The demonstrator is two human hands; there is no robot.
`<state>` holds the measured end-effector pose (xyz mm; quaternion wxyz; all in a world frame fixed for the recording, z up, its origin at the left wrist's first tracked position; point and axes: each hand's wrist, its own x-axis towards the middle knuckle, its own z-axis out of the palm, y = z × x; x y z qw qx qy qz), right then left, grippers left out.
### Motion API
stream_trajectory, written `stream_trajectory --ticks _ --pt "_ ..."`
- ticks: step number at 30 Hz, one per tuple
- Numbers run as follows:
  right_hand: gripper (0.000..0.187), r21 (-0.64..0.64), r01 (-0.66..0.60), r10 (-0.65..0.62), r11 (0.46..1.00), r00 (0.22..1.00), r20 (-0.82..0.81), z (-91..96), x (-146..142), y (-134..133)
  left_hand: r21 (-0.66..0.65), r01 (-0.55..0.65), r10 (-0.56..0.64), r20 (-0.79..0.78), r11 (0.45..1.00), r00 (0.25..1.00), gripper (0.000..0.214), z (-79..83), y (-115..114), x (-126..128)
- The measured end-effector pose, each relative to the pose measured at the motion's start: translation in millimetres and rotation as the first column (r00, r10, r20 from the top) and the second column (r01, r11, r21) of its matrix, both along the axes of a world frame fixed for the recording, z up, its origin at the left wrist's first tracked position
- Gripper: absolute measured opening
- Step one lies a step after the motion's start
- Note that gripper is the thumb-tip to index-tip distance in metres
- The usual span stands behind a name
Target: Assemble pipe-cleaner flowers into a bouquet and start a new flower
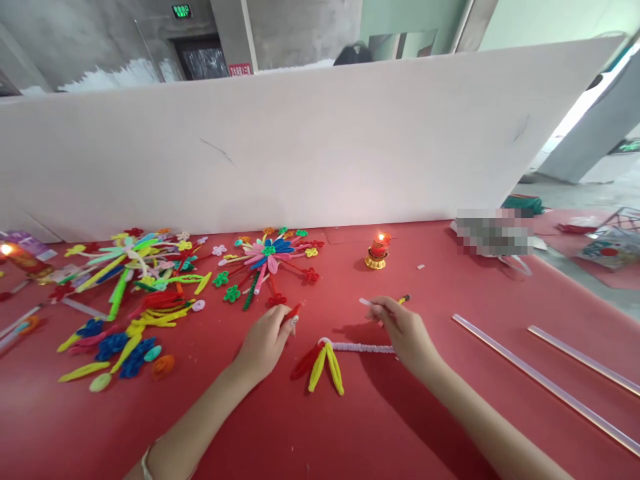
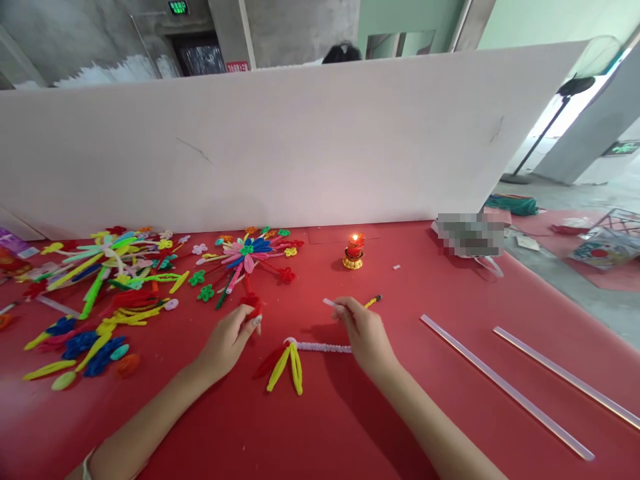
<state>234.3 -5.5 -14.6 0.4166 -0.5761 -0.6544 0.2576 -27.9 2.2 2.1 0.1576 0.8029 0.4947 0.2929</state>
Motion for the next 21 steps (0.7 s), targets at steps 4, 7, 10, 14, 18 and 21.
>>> stream_trajectory --ticks 4,7,10,14,18,21 --pt "0.031 0.066 -0.148 0.135 0.987 0.977 0.167 -7.6 -18.0 -7.5 0.4 0.216 -0.097 -0.296 0.891 0.95 0.02 -0.2 4.4 -5.1" --pt "0.027 0.052 -0.221 0.199 0.974 0.942 0.271 -11.8 -22.9 -6.0 0.514 0.308 -0.115 -0.373 0.801 0.921 0.022 1.1 1.6 -2.4" --pt "0.026 0.023 -0.241 0.222 0.97 0.924 0.312 -11.1 -21.4 -2.9 0.548 0.406 -0.157 -0.444 0.732 0.882 0.02 0.5 -0.4 -0.9" --pt "0.026 0.06 -0.282 0.247 0.958 0.91 0.334 -8.0 -20.5 -2.9 0.532 0.441 -0.161 -0.491 0.723 0.856 0.018 -4.2 0.4 -3.6" --pt "0.026 0.09 -0.32 0.268 0.943 0.892 0.365 -8.0 -21.7 -4.4 0.484 0.414 -0.155 -0.488 0.771 0.859 0.017 -8.7 1.6 -6.0" --pt "0.026 0.088 -0.318 0.266 0.944 0.891 0.369 -9.3 -21.8 -4.5 0.48 0.426 -0.178 -0.478 0.767 0.86 0.017 -8.0 -0.2 -4.3"
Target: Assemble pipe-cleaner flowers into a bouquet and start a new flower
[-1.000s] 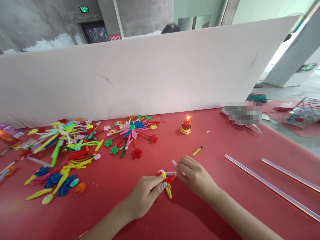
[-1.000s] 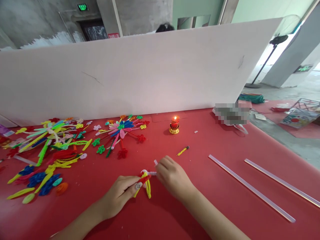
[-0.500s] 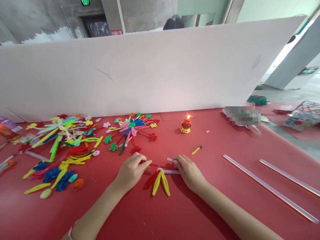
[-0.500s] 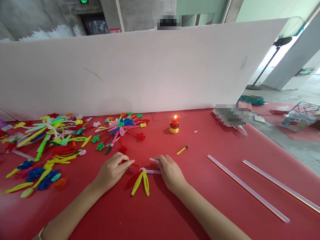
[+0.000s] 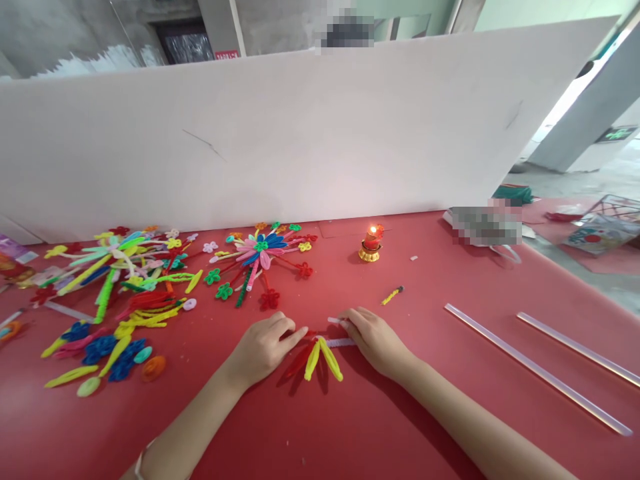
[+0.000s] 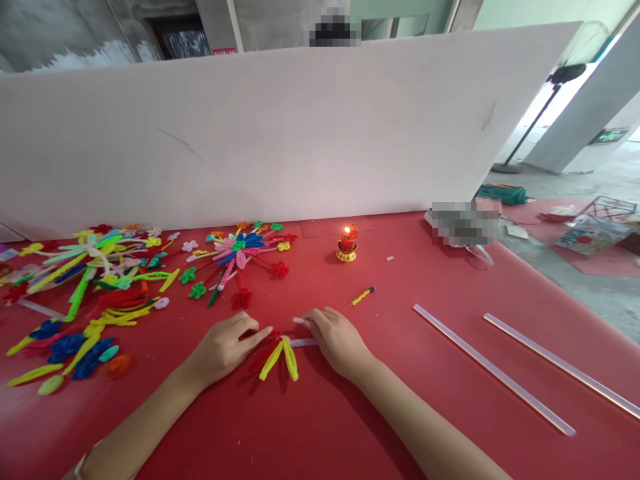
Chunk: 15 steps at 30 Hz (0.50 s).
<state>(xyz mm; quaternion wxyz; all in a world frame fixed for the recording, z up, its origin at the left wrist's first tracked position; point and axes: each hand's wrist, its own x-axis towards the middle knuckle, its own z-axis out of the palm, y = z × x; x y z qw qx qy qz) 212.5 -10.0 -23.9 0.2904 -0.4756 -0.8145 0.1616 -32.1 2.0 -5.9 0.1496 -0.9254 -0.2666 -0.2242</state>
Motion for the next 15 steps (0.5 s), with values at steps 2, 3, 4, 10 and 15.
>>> stream_trajectory --ticks 2,3,4,10,15 --pt "0.026 -0.002 -0.003 0.003 1.0 1.0 0.003 -0.7 0.2 0.1 -0.011 0.014 -0.014 -0.001 1.0 1.0 0.017 1.5 -1.9 2.0" --pt "0.026 -0.001 -0.005 0.005 1.0 1.0 0.005 -1.0 0.3 0.1 -0.019 0.018 -0.018 -0.002 1.0 1.0 0.017 2.2 -2.8 2.8" --pt "0.026 0.001 -0.007 0.007 1.0 1.0 0.008 -1.2 0.4 0.1 -0.028 0.017 -0.017 -0.004 0.999 1.0 0.017 2.7 -3.6 3.5" --pt "0.024 0.004 -0.002 0.001 1.0 0.999 0.035 -1.5 -0.1 -0.2 -0.05 0.018 -0.018 -0.002 0.999 1.0 0.018 3.7 -5.0 4.1" --pt "0.022 0.035 -0.004 0.002 0.999 0.998 0.058 -2.5 -1.0 0.1 -0.023 0.059 -0.061 -0.053 0.998 0.997 0.016 3.0 -5.1 3.5"
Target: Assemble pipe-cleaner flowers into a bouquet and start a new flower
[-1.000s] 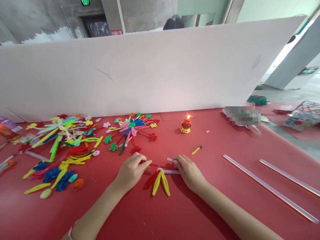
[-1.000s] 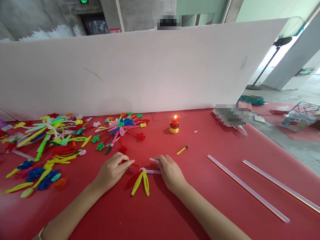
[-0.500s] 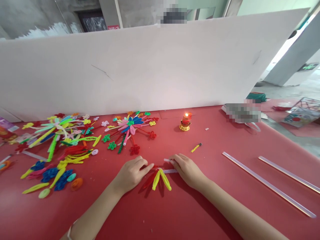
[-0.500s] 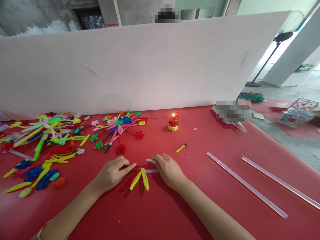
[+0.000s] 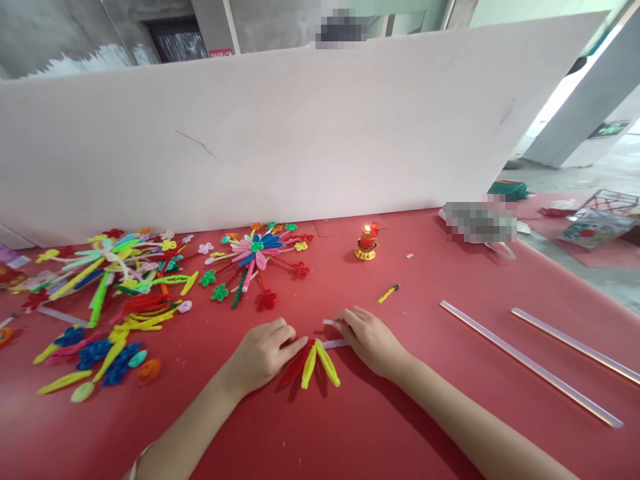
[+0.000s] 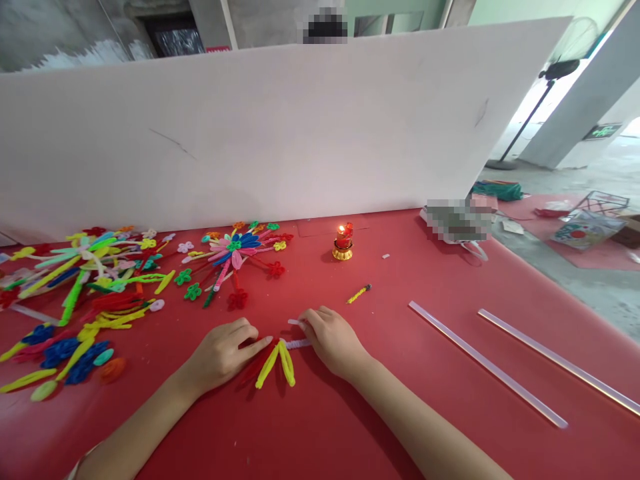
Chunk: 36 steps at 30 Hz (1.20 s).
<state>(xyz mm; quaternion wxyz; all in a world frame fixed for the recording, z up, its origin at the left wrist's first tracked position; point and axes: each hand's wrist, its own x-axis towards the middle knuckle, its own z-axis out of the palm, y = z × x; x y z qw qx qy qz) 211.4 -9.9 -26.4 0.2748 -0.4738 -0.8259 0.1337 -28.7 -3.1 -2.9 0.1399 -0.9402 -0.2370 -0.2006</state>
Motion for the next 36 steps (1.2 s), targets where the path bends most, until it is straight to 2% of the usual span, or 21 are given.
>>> stream_trajectory --ticks 5,12,23,36 --pt "0.022 0.059 -0.022 0.018 0.998 0.998 0.062 -6.4 -1.4 1.5 0.038 0.021 -0.02 -0.009 0.999 1.0 0.013 3.0 -5.0 4.3" --pt "0.02 0.141 -0.041 0.02 0.989 0.99 0.141 -16.4 -1.9 2.4 0.018 0.05 -0.05 -0.002 0.999 0.999 0.013 9.7 -11.9 8.2" --pt "0.021 0.133 -0.025 0.008 0.991 0.992 0.129 -13.7 -1.8 2.0 0.01 0.086 -0.085 -0.068 0.996 0.994 0.012 3.1 -12.0 4.8" --pt "0.031 0.133 -0.028 0.016 0.991 0.996 0.092 -6.9 -2.8 0.5 0.011 0.071 -0.069 -0.116 0.997 0.991 0.013 2.6 -13.0 7.2"
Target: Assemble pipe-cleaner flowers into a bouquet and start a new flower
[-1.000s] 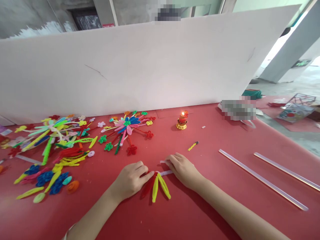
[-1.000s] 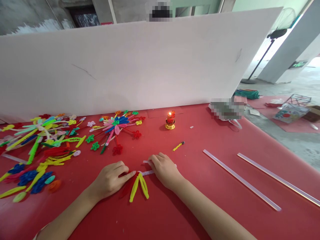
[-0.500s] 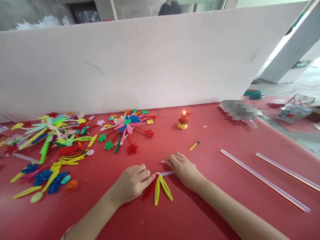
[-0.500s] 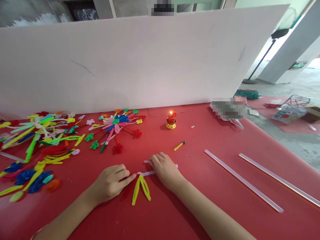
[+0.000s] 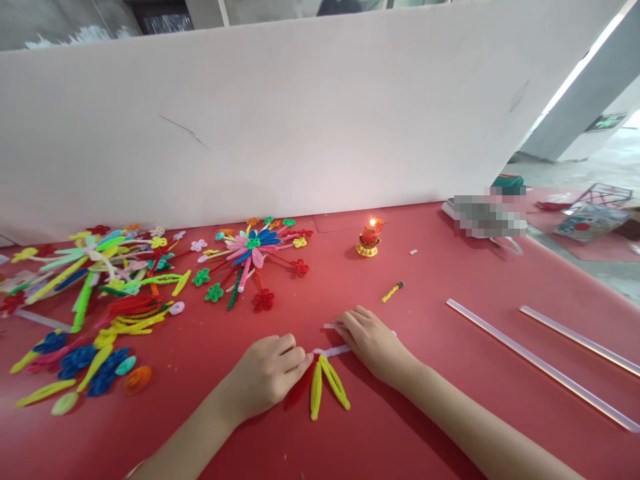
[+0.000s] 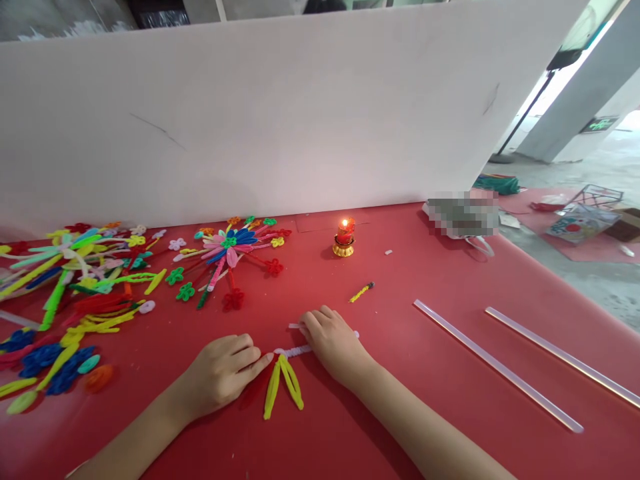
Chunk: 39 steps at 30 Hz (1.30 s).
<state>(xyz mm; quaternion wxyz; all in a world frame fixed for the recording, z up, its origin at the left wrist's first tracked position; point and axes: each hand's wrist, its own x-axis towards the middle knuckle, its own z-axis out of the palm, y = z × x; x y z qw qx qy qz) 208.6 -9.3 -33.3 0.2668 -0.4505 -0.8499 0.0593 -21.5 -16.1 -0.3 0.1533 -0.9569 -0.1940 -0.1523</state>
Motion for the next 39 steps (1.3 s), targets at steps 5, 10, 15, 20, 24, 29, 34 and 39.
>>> stream_trajectory --ticks 5,10,15,20,24,29,34,39 --pt "0.03 0.001 0.007 -0.007 1.0 1.0 -0.015 3.2 0.0 -0.7 -0.012 0.004 -0.004 -0.01 1.0 1.0 0.012 2.8 -1.1 1.2" --pt "0.032 0.004 0.01 -0.01 1.0 1.0 -0.006 5.1 -0.2 -0.9 -0.019 -0.001 0.0 -0.042 1.0 0.999 0.015 10.2 -2.3 4.5" --pt "0.029 0.004 0.011 -0.011 1.0 1.0 -0.027 5.2 -0.2 -1.0 -0.028 -0.001 -0.001 -0.069 1.0 0.998 0.021 17.0 -3.8 7.1" --pt "0.033 0.003 0.013 -0.013 1.0 1.0 -0.01 3.5 0.2 -0.4 -0.036 -0.016 0.012 -0.11 0.999 0.994 0.019 16.3 -4.1 6.8" --pt "0.034 -0.007 0.026 -0.026 1.0 1.0 -0.005 3.4 -0.1 -0.6 -0.043 -0.032 0.026 -0.126 0.999 0.992 0.016 15.3 -4.9 6.3" --pt "0.032 -0.011 0.022 -0.022 1.0 1.0 0.002 4.3 -0.2 -0.7 -0.051 -0.043 0.037 -0.122 0.998 0.992 0.013 16.0 -4.9 5.8" --pt "0.027 -0.018 0.019 -0.019 1.0 1.0 -0.008 4.5 0.0 -0.5 -0.049 -0.05 0.043 -0.123 0.998 0.991 0.014 17.6 -4.9 7.4" --pt "0.026 -0.014 0.02 -0.02 1.0 1.0 -0.003 4.4 -0.2 -0.8 -0.055 -0.046 0.039 -0.129 0.997 0.991 0.015 18.8 -6.1 8.1"
